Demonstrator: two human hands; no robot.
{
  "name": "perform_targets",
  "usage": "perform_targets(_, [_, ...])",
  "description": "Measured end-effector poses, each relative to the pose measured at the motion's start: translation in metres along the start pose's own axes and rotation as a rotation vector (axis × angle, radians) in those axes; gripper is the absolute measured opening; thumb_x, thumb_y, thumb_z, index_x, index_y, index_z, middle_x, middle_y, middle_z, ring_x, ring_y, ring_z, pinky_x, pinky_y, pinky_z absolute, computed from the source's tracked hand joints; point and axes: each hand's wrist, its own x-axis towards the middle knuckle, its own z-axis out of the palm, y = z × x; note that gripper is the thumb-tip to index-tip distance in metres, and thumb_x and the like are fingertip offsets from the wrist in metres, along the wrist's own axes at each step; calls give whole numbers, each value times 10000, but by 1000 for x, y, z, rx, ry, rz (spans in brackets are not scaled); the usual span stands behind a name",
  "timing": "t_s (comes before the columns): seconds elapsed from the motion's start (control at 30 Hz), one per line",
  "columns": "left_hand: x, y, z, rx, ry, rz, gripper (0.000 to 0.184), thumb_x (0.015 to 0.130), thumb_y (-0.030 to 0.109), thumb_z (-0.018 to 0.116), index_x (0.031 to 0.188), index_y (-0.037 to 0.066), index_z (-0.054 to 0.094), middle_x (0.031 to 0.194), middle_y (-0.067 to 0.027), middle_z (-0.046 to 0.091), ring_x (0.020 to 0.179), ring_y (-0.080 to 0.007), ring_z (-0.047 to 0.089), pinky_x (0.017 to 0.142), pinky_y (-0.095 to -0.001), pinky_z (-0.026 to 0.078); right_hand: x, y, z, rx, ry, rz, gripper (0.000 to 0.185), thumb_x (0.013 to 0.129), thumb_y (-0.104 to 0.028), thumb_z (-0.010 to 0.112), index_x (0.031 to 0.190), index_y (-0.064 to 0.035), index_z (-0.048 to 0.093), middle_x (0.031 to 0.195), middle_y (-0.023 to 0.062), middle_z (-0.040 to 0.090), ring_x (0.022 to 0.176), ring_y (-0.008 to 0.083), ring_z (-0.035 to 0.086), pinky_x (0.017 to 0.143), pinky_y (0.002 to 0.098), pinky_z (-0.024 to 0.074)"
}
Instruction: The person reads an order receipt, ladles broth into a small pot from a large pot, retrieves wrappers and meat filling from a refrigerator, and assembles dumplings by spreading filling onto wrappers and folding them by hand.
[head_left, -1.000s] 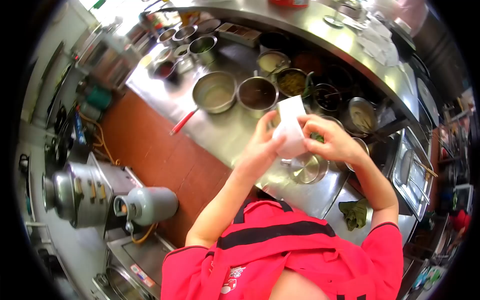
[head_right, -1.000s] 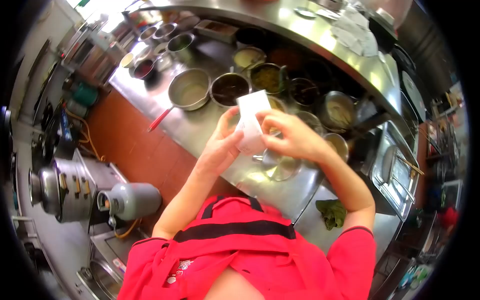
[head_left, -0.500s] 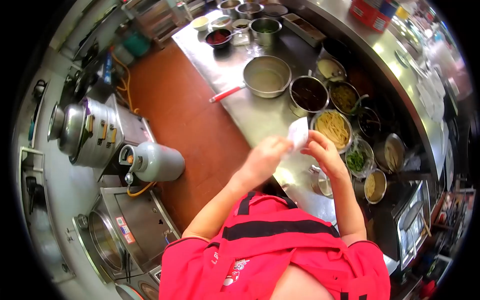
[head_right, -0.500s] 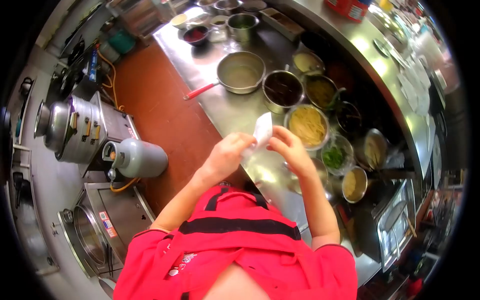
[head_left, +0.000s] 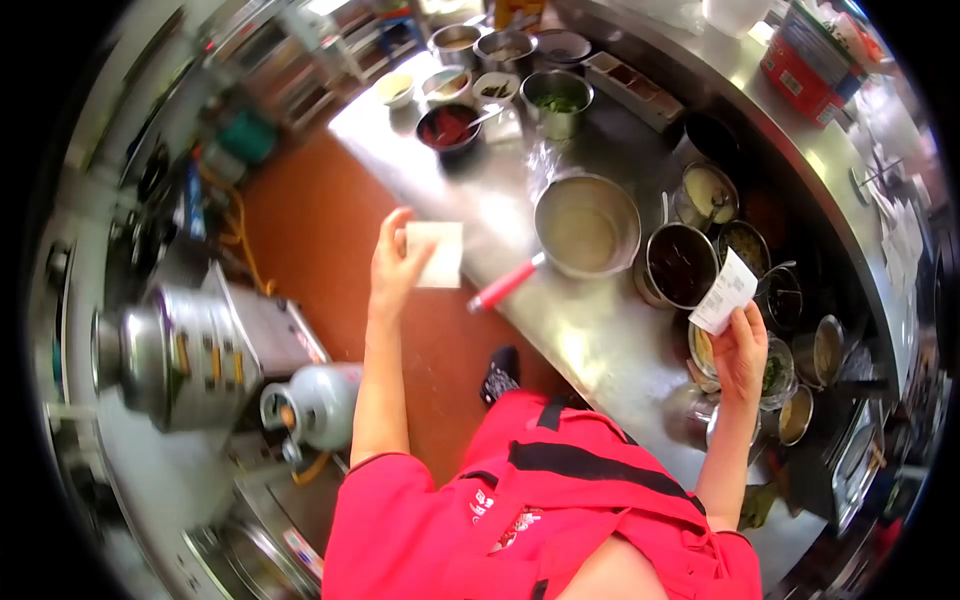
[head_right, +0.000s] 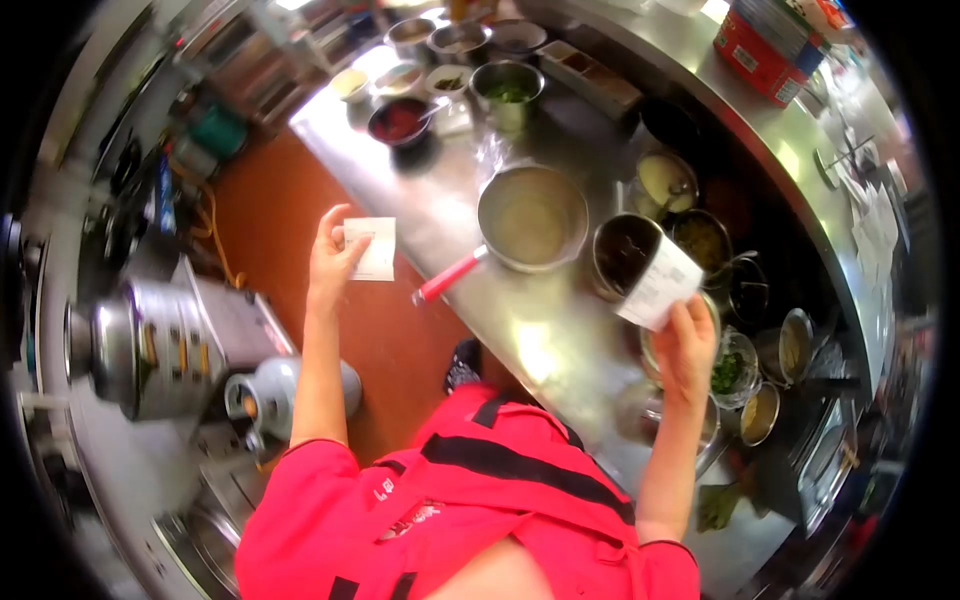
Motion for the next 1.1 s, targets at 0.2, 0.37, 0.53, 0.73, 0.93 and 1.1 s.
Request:
perform_targets(0.2, [170, -158, -46, 825, -194, -118, 551, 740, 35, 708, 1230, 166, 492, 1099, -145, 628, 1029, -280, 592, 907, -361, 456, -9, 19, 51, -184, 383, -112, 256, 900, -78, 565, 1143, -3, 529, 1070, 89, 617, 943, 162, 606, 853, 304, 494])
perform_targets(0.37, [249, -202, -27, 967, -464, 187, 158, 759, 146, 672, 909, 116, 635, 917, -170, 612, 829, -354, 581, 769, -441, 461, -24, 12, 66, -307, 547, -281, 251, 889, -44, 578, 1131, 3, 531, 1016, 72, 625, 908, 126, 597, 818, 250, 481])
perform_targets(0.53, [205, -133, 13, 1292, -404, 619, 302, 789, 194, 677, 1079, 116, 644, 1137, -198, 563, 1064, -350, 524, 942, -475, 401, -45, 1, 72, -384, 668, -345, 310, 889, -40, 580, 1188, -2, 508, 1026, 76, 634, 941, 132, 600, 833, 260, 483])
perform_targets(0.73, [50, -105, 75, -5, -963, -710, 508, 921, 160, 586, 1359, 23, 369, 1015, -77, 548, 871, -143, 528, 736, -263, 481, -85, -9, 39, -427, 757, -347, 502, 865, -51, 609, 1323, -86, 408, 906, 40, 607, 847, 105, 575, 739, 231, 455])
perform_targets(0.93, [-10, -90, 110, -110, -936, -909, 325, 884, 48, 553, 1168, 76, 397, 659, -41, 479, 473, -120, 441, 442, -251, 398, -115, -118, -34, -445, 865, -615, 319, 870, -25, 595, 1183, -36, 535, 1058, 74, 612, 937, 162, 614, 819, 299, 530])
perform_targets(1.1, [-66, -82, 96, -89, -816, -937, 188, 874, 33, 540, 1031, 86, 452, 634, -21, 446, 446, -100, 407, 399, -220, 339, -115, -280, -136, -752, 812, -815, 255, 914, -84, 540, 1162, -26, 562, 1055, 43, 607, 922, 116, 585, 786, 252, 488])
